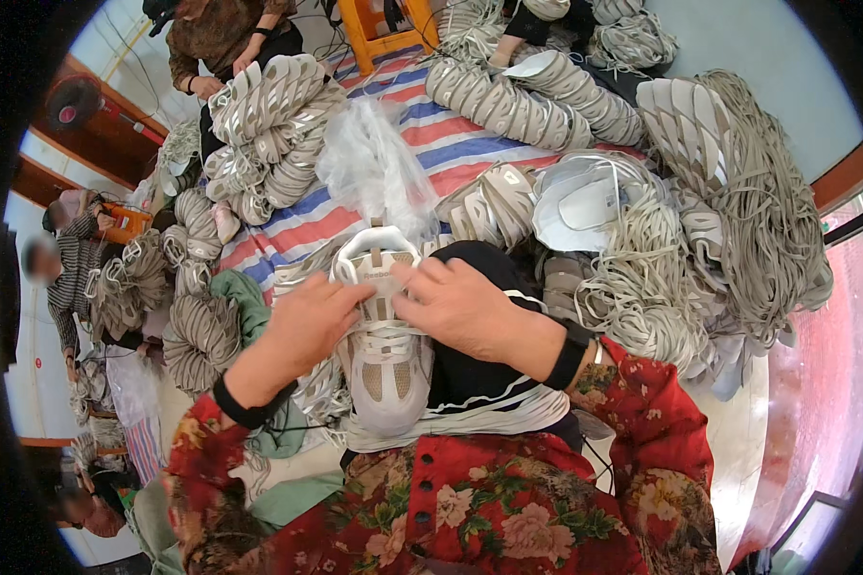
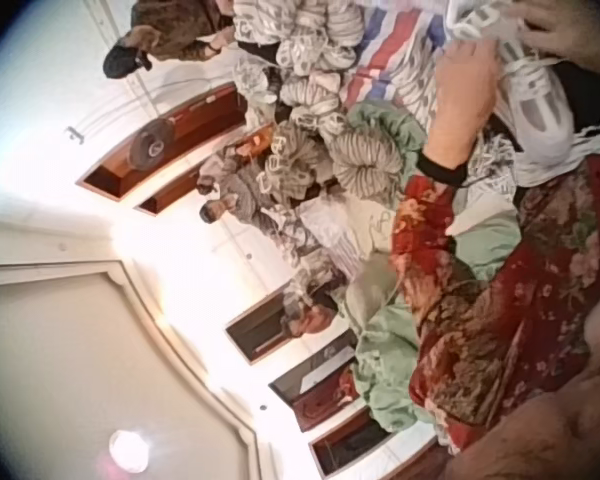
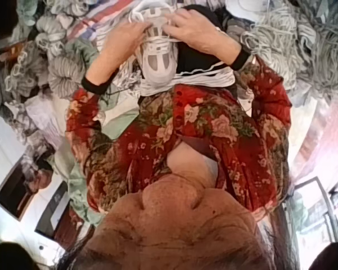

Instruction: Manually threading laces through white shoe uppers in an assembly line environment.

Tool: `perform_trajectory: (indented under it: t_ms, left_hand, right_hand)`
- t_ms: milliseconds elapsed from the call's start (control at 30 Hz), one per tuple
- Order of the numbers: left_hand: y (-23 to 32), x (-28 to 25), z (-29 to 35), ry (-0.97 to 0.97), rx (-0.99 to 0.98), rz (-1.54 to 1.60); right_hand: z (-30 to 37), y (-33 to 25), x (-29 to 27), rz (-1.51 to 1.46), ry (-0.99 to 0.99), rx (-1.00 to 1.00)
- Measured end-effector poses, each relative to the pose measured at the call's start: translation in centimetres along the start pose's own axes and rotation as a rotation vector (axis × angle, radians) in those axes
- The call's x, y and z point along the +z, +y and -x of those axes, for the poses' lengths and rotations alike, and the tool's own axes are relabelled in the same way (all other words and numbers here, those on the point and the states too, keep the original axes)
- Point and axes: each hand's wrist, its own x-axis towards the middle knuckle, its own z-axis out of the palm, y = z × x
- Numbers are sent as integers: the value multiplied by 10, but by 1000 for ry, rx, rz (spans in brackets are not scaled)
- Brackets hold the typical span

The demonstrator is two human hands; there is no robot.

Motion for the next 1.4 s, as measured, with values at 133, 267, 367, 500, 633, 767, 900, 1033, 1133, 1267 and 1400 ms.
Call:
perform_trajectory:
  t_ms: [133,267,367,500,633,767,900,1033,1133,1267,1400]
  left_hand:
    - [-4,-36,-15,224,517,-271]
    - [-24,-16,-18,28,600,-183]
    - [-14,-2,-8,33,471,-163]
    - [-1,6,-13,59,89,172]
    - [-4,1,-15,87,53,290]
    - [-5,-8,-5,68,269,213]
    - [-9,20,0,191,75,551]
    - [2,24,-5,340,-361,1165]
    - [3,16,-2,356,-263,960]
    - [-1,9,-6,302,39,426]
    - [10,-1,-7,278,62,193]
  right_hand:
    - [-14,10,-2,-24,-306,-206]
    - [-36,11,5,-194,-539,-83]
    - [-49,14,6,-274,-719,113]
    - [-48,9,13,-289,-770,218]
    - [-44,8,12,-275,-741,244]
    - [-26,-3,19,-288,-545,305]
    - [-6,-11,32,-344,-234,359]
    - [-19,-5,21,-642,162,446]
    - [-53,5,-21,-937,609,424]
    - [-36,4,-13,-1519,66,859]
    - [-20,-5,12,-927,-132,750]
